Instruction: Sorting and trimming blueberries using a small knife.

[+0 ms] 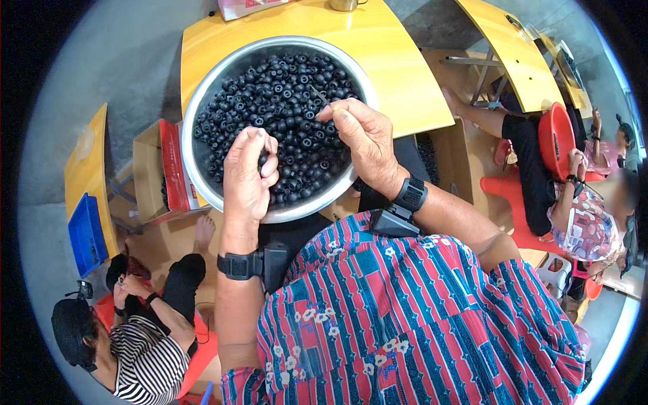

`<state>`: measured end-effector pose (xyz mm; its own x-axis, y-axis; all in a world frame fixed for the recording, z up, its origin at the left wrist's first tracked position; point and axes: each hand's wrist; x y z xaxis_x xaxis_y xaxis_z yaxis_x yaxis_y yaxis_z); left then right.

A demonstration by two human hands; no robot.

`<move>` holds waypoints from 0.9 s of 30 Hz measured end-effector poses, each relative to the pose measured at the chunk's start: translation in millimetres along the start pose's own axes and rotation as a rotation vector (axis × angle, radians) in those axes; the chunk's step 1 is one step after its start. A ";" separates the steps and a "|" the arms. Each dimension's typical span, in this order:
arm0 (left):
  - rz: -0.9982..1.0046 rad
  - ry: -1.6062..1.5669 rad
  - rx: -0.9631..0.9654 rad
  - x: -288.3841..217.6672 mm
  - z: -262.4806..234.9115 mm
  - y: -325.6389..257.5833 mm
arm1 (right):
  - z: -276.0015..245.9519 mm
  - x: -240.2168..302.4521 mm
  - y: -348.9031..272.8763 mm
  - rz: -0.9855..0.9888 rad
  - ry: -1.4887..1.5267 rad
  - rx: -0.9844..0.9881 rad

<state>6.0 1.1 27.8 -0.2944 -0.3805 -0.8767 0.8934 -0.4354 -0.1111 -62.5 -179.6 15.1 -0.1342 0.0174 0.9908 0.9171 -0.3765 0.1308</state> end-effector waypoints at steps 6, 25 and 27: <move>0.473 1.026 0.139 6.8 -9.7 10.8 | 2.9 -6.0 2.4 -0.150 -0.002 -0.001; 0.542 1.594 0.127 4.1 6.0 25.5 | 4.2 -10.5 2.9 -0.151 -0.023 -0.009; 0.547 1.597 0.124 5.9 4.4 26.3 | 4.5 -10.3 2.6 -0.146 -0.029 -0.003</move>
<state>26.3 -16.2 21.7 0.6988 0.6127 -0.3691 0.7141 -0.6276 0.3101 -57.0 -176.5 5.4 -0.2546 0.0992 0.9619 0.8875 -0.3711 0.2732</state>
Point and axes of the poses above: each hand's wrist, its own y-axis towards the middle knuckle, its own z-axis out of the palm, x = y × z, and after that the axes turned 9 degrees about z, right-handed
